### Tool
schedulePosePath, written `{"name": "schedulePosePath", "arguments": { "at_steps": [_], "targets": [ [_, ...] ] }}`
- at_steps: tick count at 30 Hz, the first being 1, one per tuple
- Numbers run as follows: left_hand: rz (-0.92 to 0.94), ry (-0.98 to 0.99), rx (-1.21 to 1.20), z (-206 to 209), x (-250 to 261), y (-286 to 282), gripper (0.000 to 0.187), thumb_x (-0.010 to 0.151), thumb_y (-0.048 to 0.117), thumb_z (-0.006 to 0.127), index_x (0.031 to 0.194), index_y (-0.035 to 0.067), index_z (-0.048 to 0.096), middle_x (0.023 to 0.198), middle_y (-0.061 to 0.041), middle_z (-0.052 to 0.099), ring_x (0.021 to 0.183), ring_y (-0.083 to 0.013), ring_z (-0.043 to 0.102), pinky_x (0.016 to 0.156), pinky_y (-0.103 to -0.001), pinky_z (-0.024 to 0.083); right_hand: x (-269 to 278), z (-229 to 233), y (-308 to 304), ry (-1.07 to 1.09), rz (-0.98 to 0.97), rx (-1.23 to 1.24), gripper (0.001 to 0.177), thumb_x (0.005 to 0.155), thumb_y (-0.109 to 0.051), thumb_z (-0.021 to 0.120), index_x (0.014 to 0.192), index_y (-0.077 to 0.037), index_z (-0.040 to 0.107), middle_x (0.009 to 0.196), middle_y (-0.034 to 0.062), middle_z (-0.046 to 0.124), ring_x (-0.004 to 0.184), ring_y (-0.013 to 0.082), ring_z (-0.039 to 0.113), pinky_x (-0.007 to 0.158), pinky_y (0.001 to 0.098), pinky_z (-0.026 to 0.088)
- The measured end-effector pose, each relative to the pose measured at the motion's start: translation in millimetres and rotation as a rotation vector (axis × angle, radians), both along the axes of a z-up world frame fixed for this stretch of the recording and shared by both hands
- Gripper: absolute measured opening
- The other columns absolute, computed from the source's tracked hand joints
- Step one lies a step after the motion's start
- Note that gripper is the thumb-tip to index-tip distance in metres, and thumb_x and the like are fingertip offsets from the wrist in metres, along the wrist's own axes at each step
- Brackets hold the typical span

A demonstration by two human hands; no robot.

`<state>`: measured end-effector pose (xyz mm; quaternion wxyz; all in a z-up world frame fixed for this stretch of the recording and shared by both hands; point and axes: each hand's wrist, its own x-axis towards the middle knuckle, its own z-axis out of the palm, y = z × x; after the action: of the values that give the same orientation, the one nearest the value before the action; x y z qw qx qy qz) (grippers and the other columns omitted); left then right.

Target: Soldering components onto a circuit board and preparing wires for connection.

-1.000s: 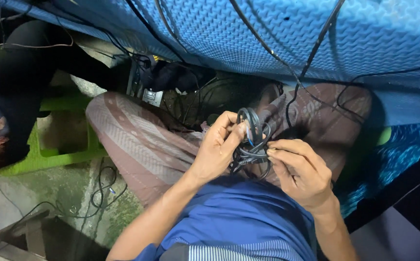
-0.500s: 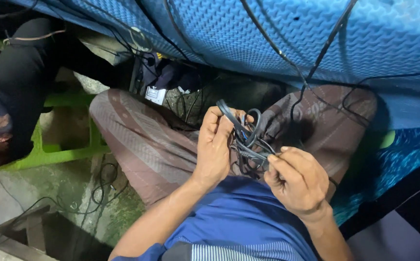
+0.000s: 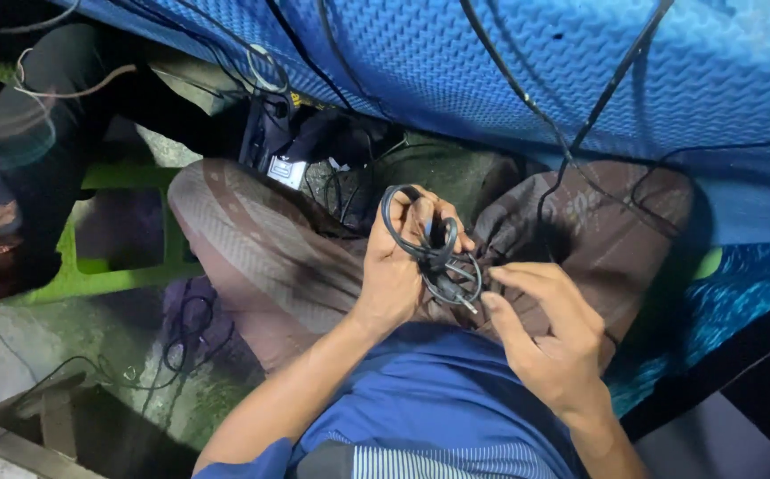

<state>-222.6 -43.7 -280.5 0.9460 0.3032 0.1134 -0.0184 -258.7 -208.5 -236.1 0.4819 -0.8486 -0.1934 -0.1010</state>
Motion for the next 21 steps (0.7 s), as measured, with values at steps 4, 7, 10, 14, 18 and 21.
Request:
{"name": "schedulePosePath", "arguments": {
  "at_steps": [4, 7, 10, 14, 18, 21],
  "targets": [
    [0.017, 0.004, 0.087, 5, 0, 0, 0.018, 0.107, 0.023, 0.058, 0.105, 0.008, 0.048, 0.088, -0.013, 0.056, 0.075, -0.0235, 0.065, 0.072, -0.035, 0.06, -8, -24, -1, 0.238, 0.026, 0.06, 0.024, 0.09, 0.002, 0.072, 0.114, 0.005, 0.067, 0.104, 0.0153, 0.073, 0.092, 0.0224, 0.072, 0.087, 0.032, 0.06],
    [0.067, 0.007, 0.15, 5, 3, 3, 0.021, 0.106, 0.026, 0.059, 0.104, 0.008, 0.047, 0.09, -0.012, 0.057, 0.076, -0.0239, 0.065, 0.075, -0.037, 0.06, -9, -23, -1, 0.283, 0.045, 0.049, 0.017, 0.095, 0.001, 0.064, 0.111, 0.006, 0.067, 0.1, 0.0155, 0.072, 0.089, 0.0234, 0.071, 0.082, 0.0328, 0.058],
    [0.152, 0.032, -0.039, -13, 8, 14, 0.017, 0.106, 0.021, 0.054, 0.1, 0.007, 0.048, 0.094, -0.016, 0.057, 0.076, -0.0285, 0.064, 0.08, -0.046, 0.059, -11, -22, -6, 0.397, 0.002, 0.083, 0.01, 0.098, -0.001, 0.058, 0.105, 0.002, 0.065, 0.103, 0.0148, 0.072, 0.098, 0.0248, 0.073, 0.089, 0.0336, 0.059],
    [0.306, 0.154, 0.175, -8, 24, 26, 0.02, 0.105, 0.026, 0.056, 0.097, 0.009, 0.05, 0.088, -0.011, 0.059, 0.072, -0.019, 0.06, 0.078, -0.047, 0.063, -26, -44, -20, 0.563, 0.11, 0.652, 0.007, 0.104, -0.003, 0.052, 0.103, -0.007, 0.058, 0.101, 0.0124, 0.068, 0.115, 0.0373, 0.072, 0.105, 0.0504, 0.059],
    [0.245, 0.208, 0.131, -64, 20, 33, 0.015, 0.105, 0.022, 0.056, 0.101, 0.009, 0.051, 0.087, -0.015, 0.064, 0.069, -0.0279, 0.066, 0.078, -0.055, 0.063, -31, -44, -25, 0.548, 0.041, 0.81, 0.009, 0.104, -0.011, 0.056, 0.103, -0.003, 0.061, 0.096, 0.0115, 0.069, 0.106, 0.0317, 0.07, 0.097, 0.0418, 0.059],
    [0.084, 0.47, 0.28, -101, 13, 30, 0.018, 0.101, 0.022, 0.063, 0.102, 0.011, 0.049, 0.084, -0.016, 0.07, 0.071, -0.0227, 0.071, 0.064, -0.039, 0.064, -25, -37, -26, 0.502, -0.021, 0.798, 0.019, 0.107, -0.015, 0.056, 0.115, 0.001, 0.062, 0.089, 0.0121, 0.066, 0.091, 0.0279, 0.071, 0.094, 0.045, 0.066]
  ]
}}
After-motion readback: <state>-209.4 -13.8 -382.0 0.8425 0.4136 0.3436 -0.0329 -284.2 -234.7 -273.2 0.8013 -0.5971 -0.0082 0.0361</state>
